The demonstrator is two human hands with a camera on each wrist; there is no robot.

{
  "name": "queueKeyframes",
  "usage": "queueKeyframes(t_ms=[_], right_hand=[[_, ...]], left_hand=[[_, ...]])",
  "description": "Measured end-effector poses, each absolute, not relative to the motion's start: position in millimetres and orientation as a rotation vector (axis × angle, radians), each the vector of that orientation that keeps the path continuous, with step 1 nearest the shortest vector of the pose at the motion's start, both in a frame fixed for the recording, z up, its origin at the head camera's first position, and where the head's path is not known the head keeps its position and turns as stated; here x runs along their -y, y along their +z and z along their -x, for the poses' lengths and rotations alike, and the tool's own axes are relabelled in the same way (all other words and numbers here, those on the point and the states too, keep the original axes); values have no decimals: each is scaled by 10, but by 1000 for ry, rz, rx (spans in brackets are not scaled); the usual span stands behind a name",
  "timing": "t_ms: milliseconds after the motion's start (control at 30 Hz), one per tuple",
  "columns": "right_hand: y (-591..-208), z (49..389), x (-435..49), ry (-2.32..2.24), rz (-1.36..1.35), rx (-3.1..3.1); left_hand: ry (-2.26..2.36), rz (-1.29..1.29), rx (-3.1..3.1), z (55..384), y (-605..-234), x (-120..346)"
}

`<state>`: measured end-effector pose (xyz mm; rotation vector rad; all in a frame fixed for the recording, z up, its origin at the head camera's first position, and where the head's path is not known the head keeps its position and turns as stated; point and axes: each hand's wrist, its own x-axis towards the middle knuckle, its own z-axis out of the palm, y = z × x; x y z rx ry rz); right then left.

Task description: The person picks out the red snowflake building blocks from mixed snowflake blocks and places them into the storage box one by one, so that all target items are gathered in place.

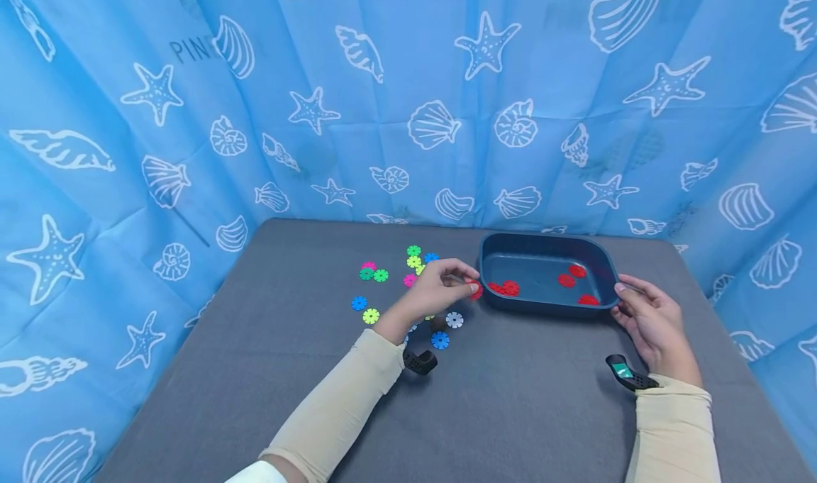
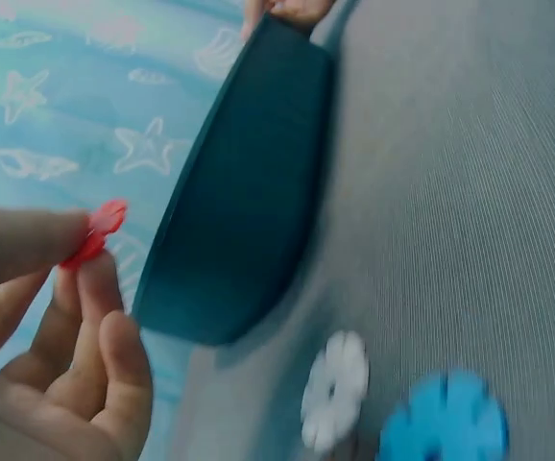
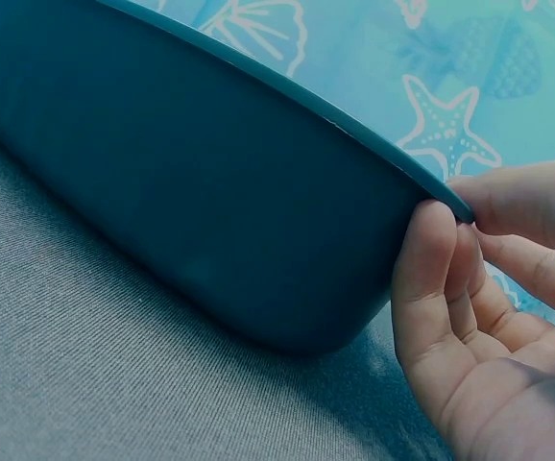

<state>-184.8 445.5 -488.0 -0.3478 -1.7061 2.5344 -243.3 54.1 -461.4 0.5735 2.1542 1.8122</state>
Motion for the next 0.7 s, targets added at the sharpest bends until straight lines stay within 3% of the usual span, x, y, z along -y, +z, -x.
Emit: queueKeyframes(t_ms=[333,700], right_hand=[[-4861,1843,-4454,2541,354,1708],[-4873,1853,-4463,2537,337,1702]], left_hand=[[2023,-193,-2192,2526,-4660,-934],[2055,-103,-2138,2530,-4657,-1002]])
